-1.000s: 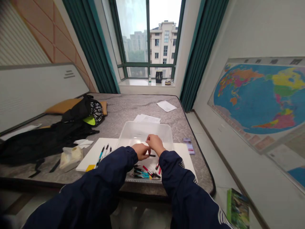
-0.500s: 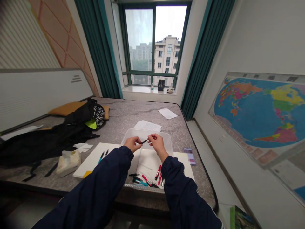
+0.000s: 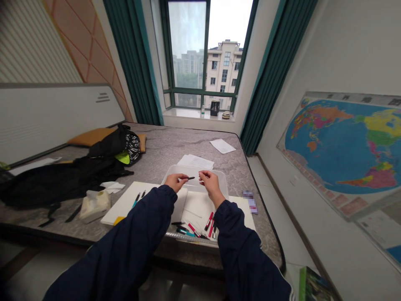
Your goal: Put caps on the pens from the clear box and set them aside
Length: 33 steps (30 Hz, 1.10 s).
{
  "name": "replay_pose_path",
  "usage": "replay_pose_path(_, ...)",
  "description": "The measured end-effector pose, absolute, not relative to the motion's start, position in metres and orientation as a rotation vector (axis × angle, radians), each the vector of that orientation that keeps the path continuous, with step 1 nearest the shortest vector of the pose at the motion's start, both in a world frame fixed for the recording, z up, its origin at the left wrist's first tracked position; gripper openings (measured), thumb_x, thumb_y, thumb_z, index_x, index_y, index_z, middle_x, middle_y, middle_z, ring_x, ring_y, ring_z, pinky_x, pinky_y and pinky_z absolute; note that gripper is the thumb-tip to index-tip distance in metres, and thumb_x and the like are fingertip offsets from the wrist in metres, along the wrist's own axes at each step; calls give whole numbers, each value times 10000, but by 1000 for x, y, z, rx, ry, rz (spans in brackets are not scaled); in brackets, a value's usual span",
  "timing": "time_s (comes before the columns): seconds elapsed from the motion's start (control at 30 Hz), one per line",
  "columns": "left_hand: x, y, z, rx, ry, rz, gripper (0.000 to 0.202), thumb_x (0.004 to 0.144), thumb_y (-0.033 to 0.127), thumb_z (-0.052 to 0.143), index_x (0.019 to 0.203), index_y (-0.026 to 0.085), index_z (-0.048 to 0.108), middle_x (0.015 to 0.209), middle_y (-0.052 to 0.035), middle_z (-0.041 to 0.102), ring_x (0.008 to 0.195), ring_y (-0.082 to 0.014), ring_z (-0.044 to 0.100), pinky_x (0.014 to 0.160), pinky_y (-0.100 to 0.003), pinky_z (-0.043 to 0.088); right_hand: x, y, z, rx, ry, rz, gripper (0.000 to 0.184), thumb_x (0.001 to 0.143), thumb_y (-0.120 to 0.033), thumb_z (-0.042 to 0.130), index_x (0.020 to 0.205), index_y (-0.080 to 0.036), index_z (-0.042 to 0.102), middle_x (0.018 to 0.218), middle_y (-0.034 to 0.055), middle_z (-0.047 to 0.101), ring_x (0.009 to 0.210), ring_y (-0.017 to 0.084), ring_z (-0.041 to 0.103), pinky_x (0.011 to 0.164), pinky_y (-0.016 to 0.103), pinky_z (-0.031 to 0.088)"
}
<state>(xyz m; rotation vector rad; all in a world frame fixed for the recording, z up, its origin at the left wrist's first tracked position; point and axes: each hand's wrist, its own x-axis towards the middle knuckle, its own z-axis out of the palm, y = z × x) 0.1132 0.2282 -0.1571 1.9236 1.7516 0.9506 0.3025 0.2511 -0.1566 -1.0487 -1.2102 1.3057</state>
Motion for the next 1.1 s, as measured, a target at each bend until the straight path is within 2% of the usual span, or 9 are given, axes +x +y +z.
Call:
replay_pose_path(0.17, 114, 230, -155, 1891, 1759, 987, 252, 835, 285, 555, 981, 177, 730, 833, -25, 742, 614, -124, 585, 711, -253, 484, 301, 254, -159, -1052, -1271, 1309, 317, 669, -364, 691, 900, -147, 665, 827, 46, 653, 724, 127, 631, 667, 265, 530)
replay_pose_path(0.4, 115, 230, -154, 1879, 1716, 988, 245, 806, 275, 602, 997, 188, 729, 921, -32, 734, 631, -110, 583, 675, -230, 478, 298, 253, -162, -1069, -1408, 1253, 256, 679, -321, 676, 860, -141, 655, 748, 37, 657, 711, 138, 637, 635, 264, 529)
replay_pose_path(0.7, 112, 235, -160, 1830, 1688, 937, 283, 851, 328, 544, 1008, 190, 735, 892, -26, 738, 535, -92, 543, 594, -227, 470, 300, 258, -169, -1097, -1529, 1136, 212, 726, -277, 639, 881, -137, 679, 747, 49, 678, 690, 142, 647, 606, 256, 537)
replay_pose_path(0.9, 114, 237, -164, 1769, 1756, 932, 255, 802, 264, 621, 1014, 174, 731, 958, -53, 727, 615, -101, 587, 643, -235, 508, 302, 259, -171, -1129, -1637, 1042, 193, 742, -251, 633, 889, -142, 694, 740, 46, 683, 675, 137, 642, 590, 249, 538)
replay_pose_path(1.1, 117, 235, -162, 1765, 1725, 868, 247, 805, 227, 623, 1026, 166, 715, 942, -48, 722, 529, -82, 569, 582, -232, 513, 302, 260, -172, -1119, -1619, 1021, 199, 744, -265, 650, 897, -140, 671, 753, 47, 682, 660, 136, 644, 557, 234, 525)
